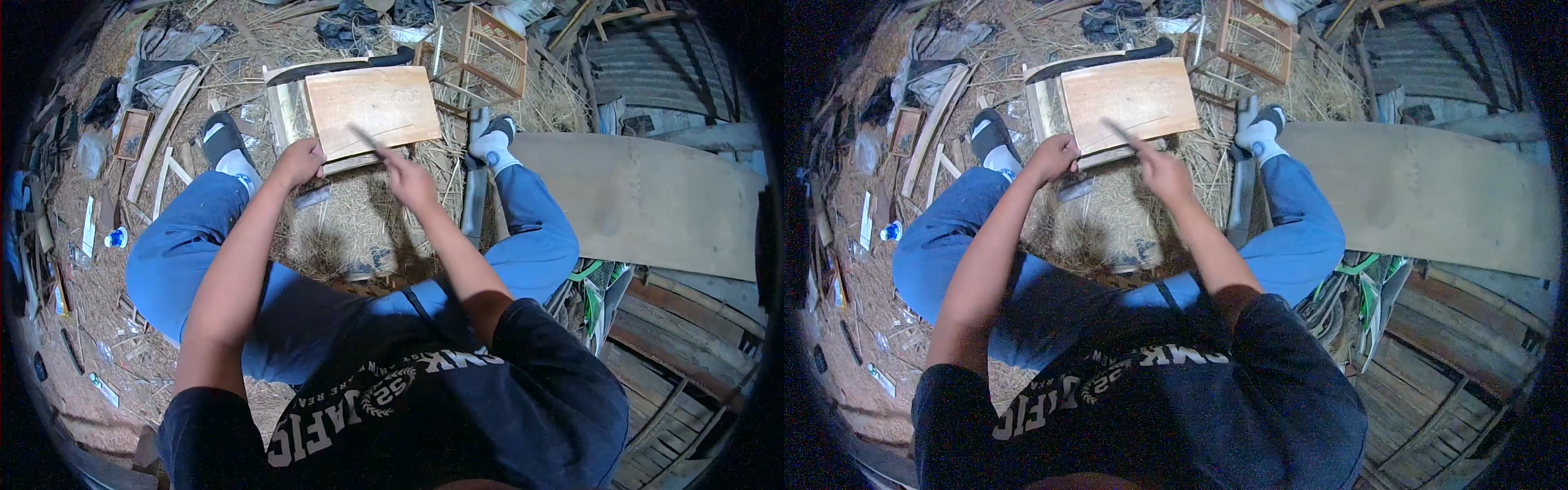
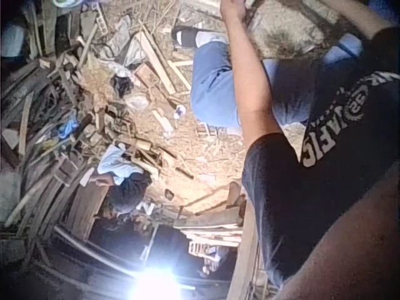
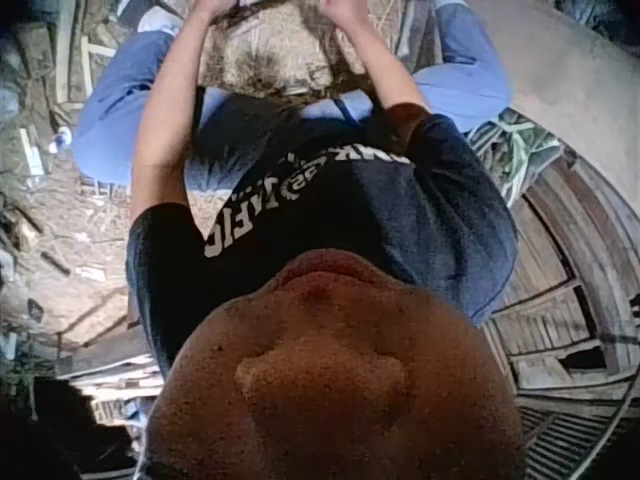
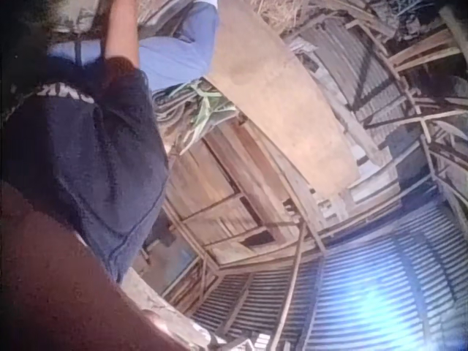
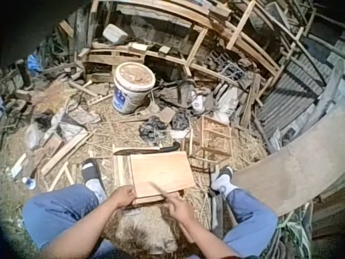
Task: The person uses a knife to carve and smooth the edges of a wooden board and thin wooden sticks.
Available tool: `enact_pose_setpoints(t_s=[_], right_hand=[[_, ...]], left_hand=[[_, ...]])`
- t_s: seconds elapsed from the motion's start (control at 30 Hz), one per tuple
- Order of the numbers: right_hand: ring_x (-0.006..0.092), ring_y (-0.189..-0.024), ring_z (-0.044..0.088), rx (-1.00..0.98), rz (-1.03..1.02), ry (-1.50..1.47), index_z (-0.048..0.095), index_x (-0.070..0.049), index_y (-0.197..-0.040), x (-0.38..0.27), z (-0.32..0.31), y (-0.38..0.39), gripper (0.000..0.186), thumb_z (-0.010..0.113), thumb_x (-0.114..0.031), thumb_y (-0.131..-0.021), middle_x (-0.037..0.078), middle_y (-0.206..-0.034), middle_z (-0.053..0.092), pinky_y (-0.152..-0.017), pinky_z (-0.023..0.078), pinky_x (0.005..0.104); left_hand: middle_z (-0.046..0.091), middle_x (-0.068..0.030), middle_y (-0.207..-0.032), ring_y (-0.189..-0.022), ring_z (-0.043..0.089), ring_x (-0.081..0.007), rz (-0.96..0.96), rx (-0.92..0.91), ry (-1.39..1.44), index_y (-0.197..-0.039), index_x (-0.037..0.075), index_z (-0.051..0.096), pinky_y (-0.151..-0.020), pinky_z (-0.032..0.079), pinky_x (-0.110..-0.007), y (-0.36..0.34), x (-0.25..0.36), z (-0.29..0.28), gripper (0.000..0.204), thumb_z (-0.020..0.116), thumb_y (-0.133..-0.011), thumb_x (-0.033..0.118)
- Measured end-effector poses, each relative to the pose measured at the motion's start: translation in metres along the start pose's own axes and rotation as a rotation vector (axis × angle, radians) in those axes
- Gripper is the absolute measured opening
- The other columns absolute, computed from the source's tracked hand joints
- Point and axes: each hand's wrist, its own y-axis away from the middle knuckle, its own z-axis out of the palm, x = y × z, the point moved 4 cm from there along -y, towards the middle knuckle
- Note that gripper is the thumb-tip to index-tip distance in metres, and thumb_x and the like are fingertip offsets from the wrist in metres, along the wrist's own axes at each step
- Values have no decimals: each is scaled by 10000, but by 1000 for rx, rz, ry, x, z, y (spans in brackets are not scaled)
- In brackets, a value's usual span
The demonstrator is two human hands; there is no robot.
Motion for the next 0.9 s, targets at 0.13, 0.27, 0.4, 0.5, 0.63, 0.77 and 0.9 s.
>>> enact_pose_setpoints(t_s=[0.13, 0.27, 0.4, 0.5, 0.63, 0.77, 0.9], right_hand=[[404, -868, 685, 337, 209, -226, 589, -256, -1339, 53, -9, -10, 346, 531, -291, -999, 232, -967, 694, -755, 547, 448], [422, -932, 666, -132, 211, 70, 621, -201, -1302, 18, -11, 2, 314, 508, -244, -1013, 237, -1051, 687, -793, 537, 454], [408, -935, 671, 404, 201, -65, 601, -239, -1343, 58, -18, 2, 346, 523, -250, -1005, 219, -1079, 689, -792, 537, 452], [390, -890, 687, 439, 53, -80, 572, -292, -1380, 24, -7, 12, 385, 533, -257, -999, 202, -1095, 691, -747, 546, 437], [350, -836, 705, 143, 190, -147, 617, -261, -1334, -10, 12, 19, 359, 558, -173, -991, 176, -1062, 712, -732, 556, 412], [351, -661, 687, 19, 107, 10, 602, -370, -1329, -36, 21, 16, 360, 571, -290, -979, 152, -786, 701, -612, 544, 443], [364, -656, 669, 27, 160, -47, 606, -352, -1325, -12, 16, 11, 351, 552, -271, -988, 162, -761, 681, -591, 525, 448]], left_hand=[[670, -93, -671, -613, 650, -211, 37, -36, 43, -792, 8, 588, -622, 503, -356, -9, 5, 4, 162, 618, -901, 125], [668, -90, -677, -619, 650, -202, 15, -81, 36, -850, -2, 586, -647, 503, -359, 2, -3, -4, 150, 593, -924, 128], [672, -95, -689, -635, 659, -209, 29, -112, 26, -859, -1, 575, -667, 505, -368, 0, 2, 0, 172, 560, -950, 144], [676, -101, -695, -660, 668, -231, 80, -86, -17, -863, 6, 574, -680, 507, -378, 2, -4, -3, 185, 540, -963, 157], [676, -100, -692, -677, 672, -249, 97, -102, -44, -876, 12, 578, -694, 508, -388, 6, 10, -4, 188, 538, -966, 173], [682, -157, -794, -759, 668, -339, 66, -32, -170, -935, 34, 585, -735, 512, -435, 15, 14, -8, 194, 552, -966, 223], [676, -210, -952, -903, 641, -431, 134, 72, -369, -983, 66, 604, -786, 508, -499, 20, 25, -8, 211, 543, -969, 268]])
